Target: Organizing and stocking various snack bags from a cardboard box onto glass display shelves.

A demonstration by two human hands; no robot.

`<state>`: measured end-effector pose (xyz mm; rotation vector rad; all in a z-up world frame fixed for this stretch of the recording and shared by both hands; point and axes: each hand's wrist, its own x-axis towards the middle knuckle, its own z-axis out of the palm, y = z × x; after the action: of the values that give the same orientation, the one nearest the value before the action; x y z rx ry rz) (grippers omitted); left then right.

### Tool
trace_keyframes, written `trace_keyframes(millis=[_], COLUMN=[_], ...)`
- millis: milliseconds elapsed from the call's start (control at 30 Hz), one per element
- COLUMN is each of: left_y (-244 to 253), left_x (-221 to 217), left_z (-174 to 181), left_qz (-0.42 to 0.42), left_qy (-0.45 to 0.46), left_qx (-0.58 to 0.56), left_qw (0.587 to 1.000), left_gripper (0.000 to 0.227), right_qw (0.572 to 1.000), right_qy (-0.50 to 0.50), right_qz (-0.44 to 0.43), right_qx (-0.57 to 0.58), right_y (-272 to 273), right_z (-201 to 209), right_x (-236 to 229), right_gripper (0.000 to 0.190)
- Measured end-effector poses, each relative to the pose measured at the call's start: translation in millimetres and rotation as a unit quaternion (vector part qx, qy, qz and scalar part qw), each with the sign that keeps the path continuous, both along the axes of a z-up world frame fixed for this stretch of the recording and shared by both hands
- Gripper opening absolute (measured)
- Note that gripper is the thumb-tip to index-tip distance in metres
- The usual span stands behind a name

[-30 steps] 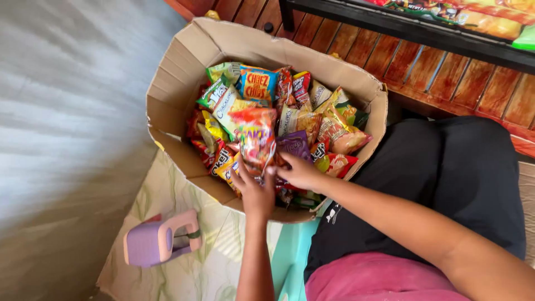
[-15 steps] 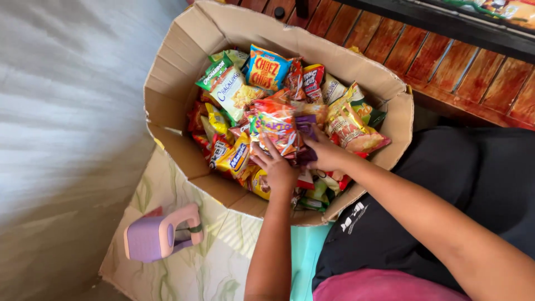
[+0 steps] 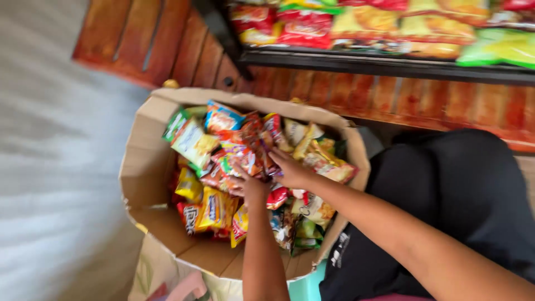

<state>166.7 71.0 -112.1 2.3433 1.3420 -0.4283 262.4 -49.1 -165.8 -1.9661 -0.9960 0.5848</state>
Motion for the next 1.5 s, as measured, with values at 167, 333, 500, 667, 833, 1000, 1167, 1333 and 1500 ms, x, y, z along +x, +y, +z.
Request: trace_keyframes(millis=[167, 333, 500, 667, 833, 1000, 1167, 1333, 1500], left_y=[40, -50, -177, -292, -350, -367, -374, -377, -382], left_x=[-30, 16, 131, 252, 311, 329, 345, 342, 325], left_z=[-18, 83, 157, 139, 121, 160, 158, 151, 161], left_qz=[0.060, 0.003, -0.149, -0.161, -0.216, -0.146, -0.111, -0.091, 0.042], left_qy=[-0.198, -0.220, -0.532, -0.494, -0.470, -0.356, -0.369, -0.422, -0.438], left_qx=[-0.249, 0.057, -0.114, -0.383, -0.304, -0.220, -0.255, -0.336, -0.474], left_qw=[0.946, 0.974, 0.826, 0.764, 0.800, 0.896, 0.887, 0.837, 0.763], left_gripper=[0.153, 0.125, 0.052, 0.061, 0.081, 0.093, 0.088, 0.079, 0.073], right_qw=[0.992, 0.933, 0.797, 0.794, 0.812, 0.859, 0.866, 0.867, 0.850], right_qy=[-0.041, -0.149, -0.166, -0.207, -0.354, -0.336, -0.268, -0.228, -0.162], right_qz=[-0.074, -0.205, -0.507, -0.515, -0.443, -0.366, -0.396, -0.416, -0.476], right_qx=[0.090, 0.256, 0.285, 0.247, 0.139, 0.121, 0.145, 0.153, 0.156], right_y=[-53, -167, -300, -380, -398, -400, -397, -397, -399], right_z=[84, 192, 212, 203, 245, 262, 254, 263, 260], right_x=[53, 116, 166, 223, 276, 313, 315, 292, 264], right_gripper=[0.052, 0.036, 0.035, 0.044, 0.071, 0.066, 0.055, 0.053, 0.049])
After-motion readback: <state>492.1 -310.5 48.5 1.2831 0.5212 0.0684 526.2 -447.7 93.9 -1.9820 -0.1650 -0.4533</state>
